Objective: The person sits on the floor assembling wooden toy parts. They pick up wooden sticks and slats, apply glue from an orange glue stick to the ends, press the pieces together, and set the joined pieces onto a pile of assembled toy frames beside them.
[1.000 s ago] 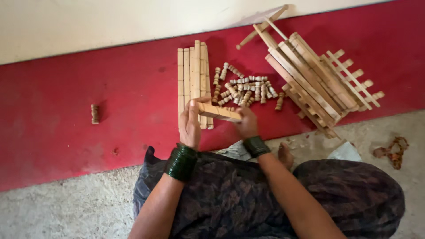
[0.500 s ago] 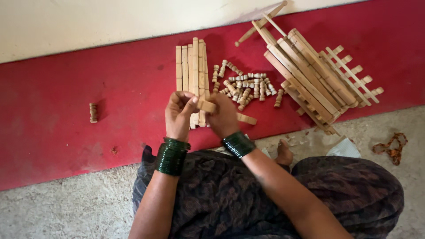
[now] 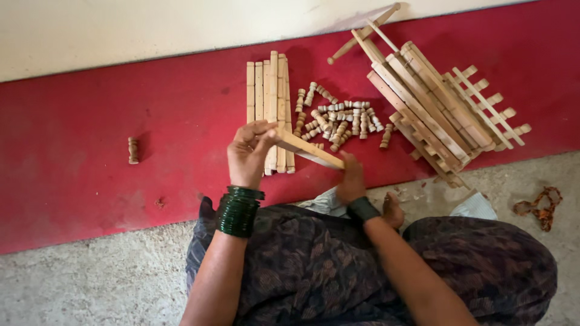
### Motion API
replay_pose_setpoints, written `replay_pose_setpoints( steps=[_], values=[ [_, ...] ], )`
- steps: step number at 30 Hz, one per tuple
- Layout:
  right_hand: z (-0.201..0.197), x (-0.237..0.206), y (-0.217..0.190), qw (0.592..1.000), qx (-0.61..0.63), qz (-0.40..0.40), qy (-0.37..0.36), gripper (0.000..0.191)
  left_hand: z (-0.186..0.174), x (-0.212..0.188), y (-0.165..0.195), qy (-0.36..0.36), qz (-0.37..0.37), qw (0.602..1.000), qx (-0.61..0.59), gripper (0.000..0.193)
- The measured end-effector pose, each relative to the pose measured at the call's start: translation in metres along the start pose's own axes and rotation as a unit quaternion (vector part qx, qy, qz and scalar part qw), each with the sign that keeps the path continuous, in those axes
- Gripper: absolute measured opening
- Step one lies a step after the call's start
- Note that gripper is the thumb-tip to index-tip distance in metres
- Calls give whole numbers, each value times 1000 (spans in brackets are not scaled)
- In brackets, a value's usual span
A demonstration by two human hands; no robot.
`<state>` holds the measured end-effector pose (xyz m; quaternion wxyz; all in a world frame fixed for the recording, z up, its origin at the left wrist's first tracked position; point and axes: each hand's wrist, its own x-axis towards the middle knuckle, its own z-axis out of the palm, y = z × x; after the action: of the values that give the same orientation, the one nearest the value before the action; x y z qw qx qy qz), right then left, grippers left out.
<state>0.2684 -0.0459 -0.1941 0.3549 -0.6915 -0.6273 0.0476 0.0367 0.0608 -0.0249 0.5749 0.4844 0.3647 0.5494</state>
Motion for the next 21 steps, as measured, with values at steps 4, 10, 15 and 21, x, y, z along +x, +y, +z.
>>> replay_pose_setpoints(
  steps=[4,10,15,21],
  values=[
    [-1,-7,18,993,46,90,-54,88,-1,-7,4,-15,118,962,245,14],
    [-2,34,-59,989,97,-101,53,81,-16,5,-5,-24,-33,996,77,15],
    [-20,87,-173,974,224,18,-32,79,-25,7,-6,-11,-59,998,9,20],
    [-32,93,-173,972,190,-137,-24,60,-23,1,-5,2,-44,998,38,16]
  ],
)
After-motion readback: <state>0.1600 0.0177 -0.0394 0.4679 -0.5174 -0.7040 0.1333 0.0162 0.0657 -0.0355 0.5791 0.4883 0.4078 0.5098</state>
